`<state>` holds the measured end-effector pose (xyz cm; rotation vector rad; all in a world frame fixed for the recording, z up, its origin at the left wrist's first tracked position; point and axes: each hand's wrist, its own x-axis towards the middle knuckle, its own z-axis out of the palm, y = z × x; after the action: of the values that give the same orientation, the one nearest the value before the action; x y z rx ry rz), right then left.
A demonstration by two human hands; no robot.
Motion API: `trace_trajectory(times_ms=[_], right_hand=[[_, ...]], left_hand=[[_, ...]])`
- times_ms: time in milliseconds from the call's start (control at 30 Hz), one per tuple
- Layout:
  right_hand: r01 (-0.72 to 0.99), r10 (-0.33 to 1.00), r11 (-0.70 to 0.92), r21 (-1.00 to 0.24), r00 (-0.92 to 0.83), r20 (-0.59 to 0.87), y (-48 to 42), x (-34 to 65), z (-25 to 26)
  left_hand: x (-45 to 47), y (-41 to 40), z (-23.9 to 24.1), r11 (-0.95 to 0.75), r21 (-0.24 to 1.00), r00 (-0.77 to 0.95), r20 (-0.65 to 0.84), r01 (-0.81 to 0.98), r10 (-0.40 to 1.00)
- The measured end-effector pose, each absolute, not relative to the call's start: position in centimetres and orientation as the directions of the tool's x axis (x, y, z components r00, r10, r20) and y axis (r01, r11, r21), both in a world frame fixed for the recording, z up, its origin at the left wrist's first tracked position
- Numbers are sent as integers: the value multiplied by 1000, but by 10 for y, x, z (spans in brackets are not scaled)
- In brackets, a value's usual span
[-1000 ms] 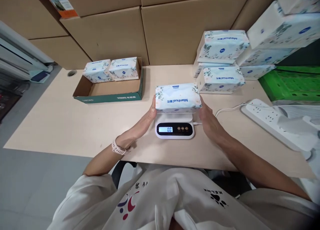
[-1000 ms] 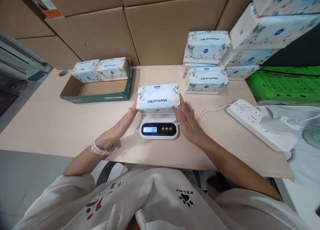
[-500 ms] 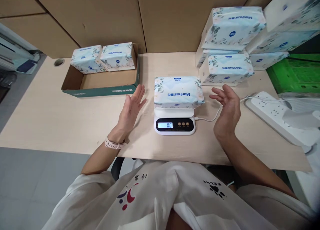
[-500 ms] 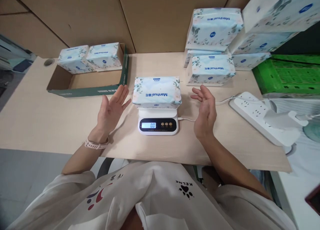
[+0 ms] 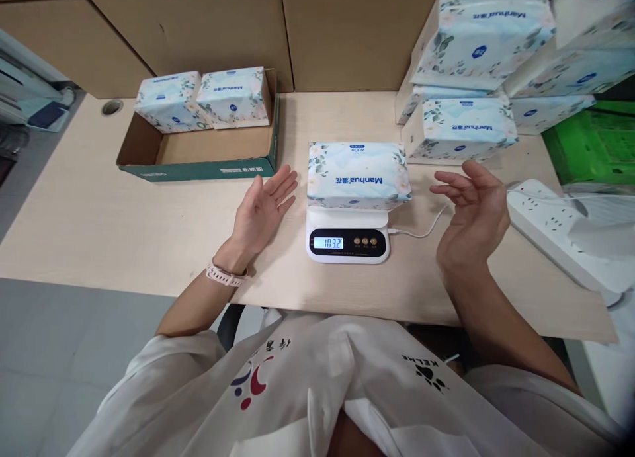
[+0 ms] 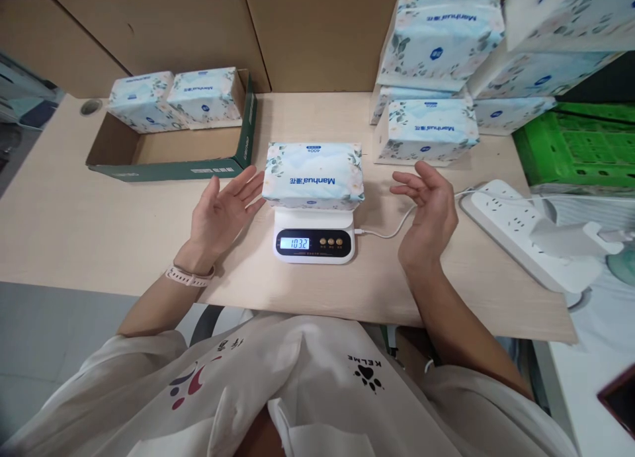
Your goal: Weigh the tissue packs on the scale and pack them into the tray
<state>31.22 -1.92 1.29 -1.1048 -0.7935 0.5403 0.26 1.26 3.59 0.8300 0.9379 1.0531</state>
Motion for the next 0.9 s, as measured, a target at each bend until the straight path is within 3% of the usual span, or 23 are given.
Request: trace_trajectory(times_ms=[267, 433, 900], right_hand=[[-351, 827, 149, -925, 556, -78, -14, 324, 15], [-460, 825, 47, -887, 518, -225, -12, 330, 14], [-464, 835, 70, -883, 511, -202, -13, 328, 20]], left_hand=[[0, 20, 37, 389, 802, 182, -345, -453, 921], [-1, 22, 36, 405, 779, 182, -363, -479, 914], [-10, 34, 26, 471, 679, 102, -509, -563, 855]])
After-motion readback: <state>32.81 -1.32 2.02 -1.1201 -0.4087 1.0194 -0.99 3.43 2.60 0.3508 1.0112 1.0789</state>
